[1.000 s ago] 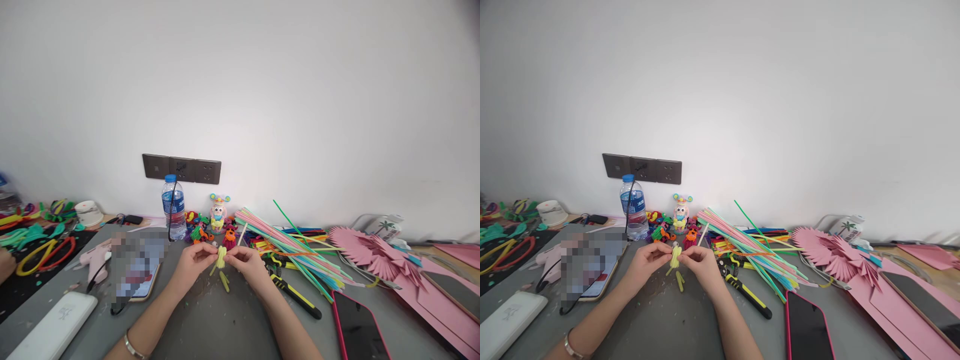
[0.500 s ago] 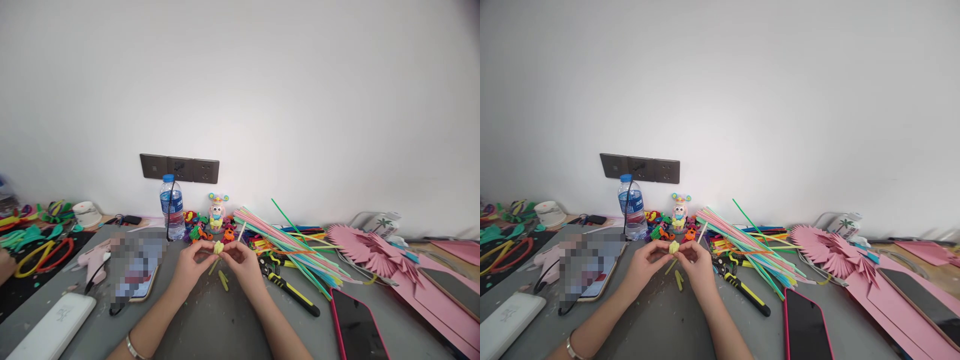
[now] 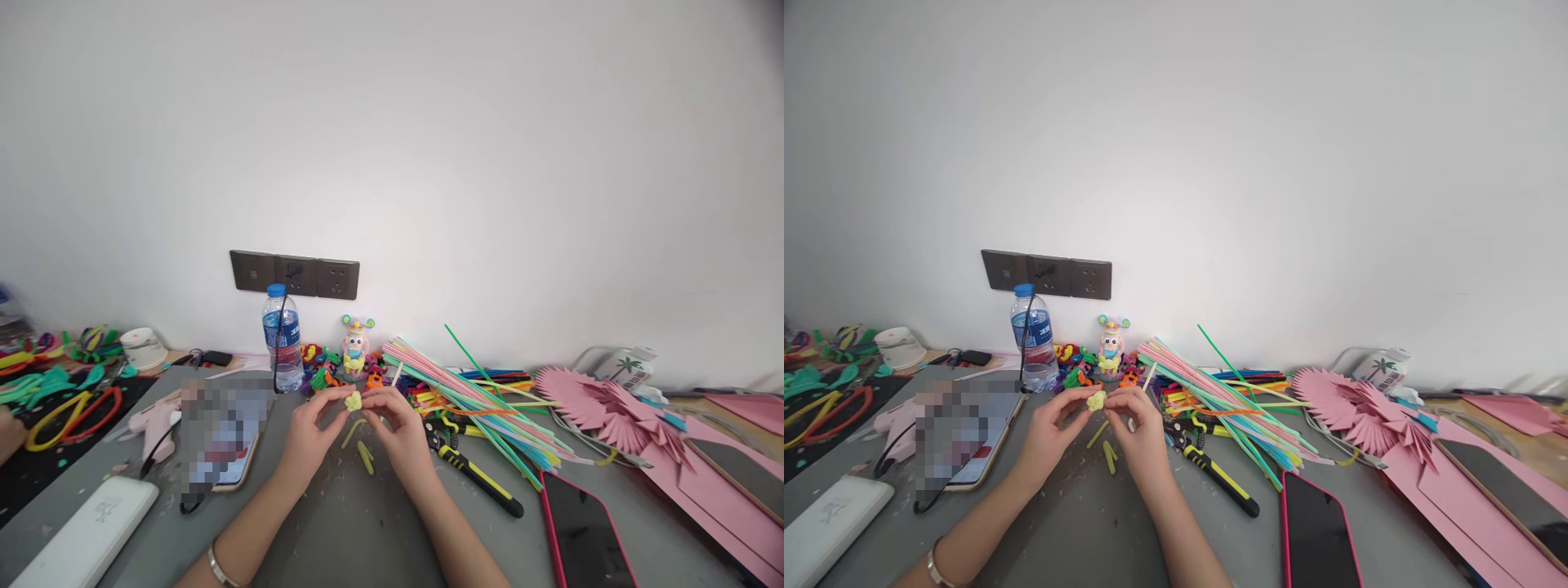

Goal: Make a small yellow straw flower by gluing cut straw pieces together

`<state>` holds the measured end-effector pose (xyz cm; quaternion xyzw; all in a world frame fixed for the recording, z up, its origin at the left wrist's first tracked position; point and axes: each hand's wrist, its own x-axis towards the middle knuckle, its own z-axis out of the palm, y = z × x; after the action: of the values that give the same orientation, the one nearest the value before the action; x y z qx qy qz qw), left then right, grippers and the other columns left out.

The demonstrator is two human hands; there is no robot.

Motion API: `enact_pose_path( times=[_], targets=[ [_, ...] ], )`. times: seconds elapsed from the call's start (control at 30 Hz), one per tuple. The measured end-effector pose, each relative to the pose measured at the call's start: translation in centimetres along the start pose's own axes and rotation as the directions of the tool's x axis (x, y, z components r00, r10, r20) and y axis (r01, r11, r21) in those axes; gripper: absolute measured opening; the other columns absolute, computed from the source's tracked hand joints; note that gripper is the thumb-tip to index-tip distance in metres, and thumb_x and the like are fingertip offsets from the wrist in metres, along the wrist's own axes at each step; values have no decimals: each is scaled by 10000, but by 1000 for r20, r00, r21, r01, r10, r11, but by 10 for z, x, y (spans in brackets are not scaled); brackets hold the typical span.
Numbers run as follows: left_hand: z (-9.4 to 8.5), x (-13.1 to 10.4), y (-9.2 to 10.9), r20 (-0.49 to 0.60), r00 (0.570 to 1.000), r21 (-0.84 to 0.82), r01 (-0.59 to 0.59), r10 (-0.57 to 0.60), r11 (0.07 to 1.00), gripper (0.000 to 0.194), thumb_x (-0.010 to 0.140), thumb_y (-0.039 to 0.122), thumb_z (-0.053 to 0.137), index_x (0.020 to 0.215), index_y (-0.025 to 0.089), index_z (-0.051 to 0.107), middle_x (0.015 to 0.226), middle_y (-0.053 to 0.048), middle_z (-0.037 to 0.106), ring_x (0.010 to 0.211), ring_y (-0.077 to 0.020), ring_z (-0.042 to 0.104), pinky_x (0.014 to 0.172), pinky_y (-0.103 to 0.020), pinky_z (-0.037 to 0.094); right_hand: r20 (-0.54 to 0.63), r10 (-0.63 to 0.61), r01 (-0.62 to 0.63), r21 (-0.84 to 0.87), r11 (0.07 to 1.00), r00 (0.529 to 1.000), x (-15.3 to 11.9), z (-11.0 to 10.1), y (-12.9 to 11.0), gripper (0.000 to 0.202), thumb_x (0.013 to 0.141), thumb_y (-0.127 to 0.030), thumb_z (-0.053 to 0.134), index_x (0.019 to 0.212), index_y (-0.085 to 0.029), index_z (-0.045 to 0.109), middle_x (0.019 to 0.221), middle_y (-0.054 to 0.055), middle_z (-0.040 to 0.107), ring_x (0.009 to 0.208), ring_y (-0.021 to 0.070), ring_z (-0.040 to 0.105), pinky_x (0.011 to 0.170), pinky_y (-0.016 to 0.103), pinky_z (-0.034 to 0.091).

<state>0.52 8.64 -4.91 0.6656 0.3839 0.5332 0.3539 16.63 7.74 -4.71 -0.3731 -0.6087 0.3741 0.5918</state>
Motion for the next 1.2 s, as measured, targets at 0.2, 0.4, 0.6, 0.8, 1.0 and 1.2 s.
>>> enact_pose_path(
  times=[0.2,0.4,0.6,0.8,1.0,1.2],
  targets=[
    [-1,1,-3,7,999,5,-48,48,999,178,827,187,584,969,215,688,1080,-89,698,1051,-248,638,884,-356,531,-66,-56,48,-113,992,996,0,-1,0,75,813,-279,660,778,-225,699,840,57,604,779,203,578,651,308,461],
    [2,1,-1,34,999,-58,12,-10,998,131,825,218,605,942,207,663,1037,-73,707,1003,-228,653,886,-336,527,-49,-96,87,-153,984,994,1,-1,-3,64,811,-240,646,772,-229,696,808,46,598,733,189,550,620,294,426],
    [2,0,-1,62,996,-105,70,-64,992,148,820,250,624,952,196,663,1023,-70,719,944,-216,669,833,-311,543,-55,-82,72,-167,983,995,-1,0,-6,73,782,-178,628,736,-214,586,740,5,553,670,165,488,603,271,381],
    [1,2,2,58,996,-93,68,-63,993,130,799,256,652,907,190,682,943,-59,723,869,-203,661,804,-302,540,-17,-31,28,-157,987,999,-2,-2,-5,98,797,-228,634,892,-207,631,716,-15,497,641,150,441,593,262,349],
    [-2,3,-2,46,997,-160,65,-59,985,140,735,278,718,839,184,720,882,-63,723,847,-214,658,780,-303,539,123,92,-97,39,994,988,2,-6,-4,195,792,-365,691,888,-206,632,661,-29,489,599,139,429,567,263,346],
    [-2,3,-6,84,996,-187,53,-37,981,110,703,247,750,785,179,723,818,-42,702,773,-179,637,724,-270,528,237,168,-221,219,950,957,4,-11,-3,308,675,-391,809,773,-195,592,655,-36,521,596,119,441,562,242,349]
  ],
)
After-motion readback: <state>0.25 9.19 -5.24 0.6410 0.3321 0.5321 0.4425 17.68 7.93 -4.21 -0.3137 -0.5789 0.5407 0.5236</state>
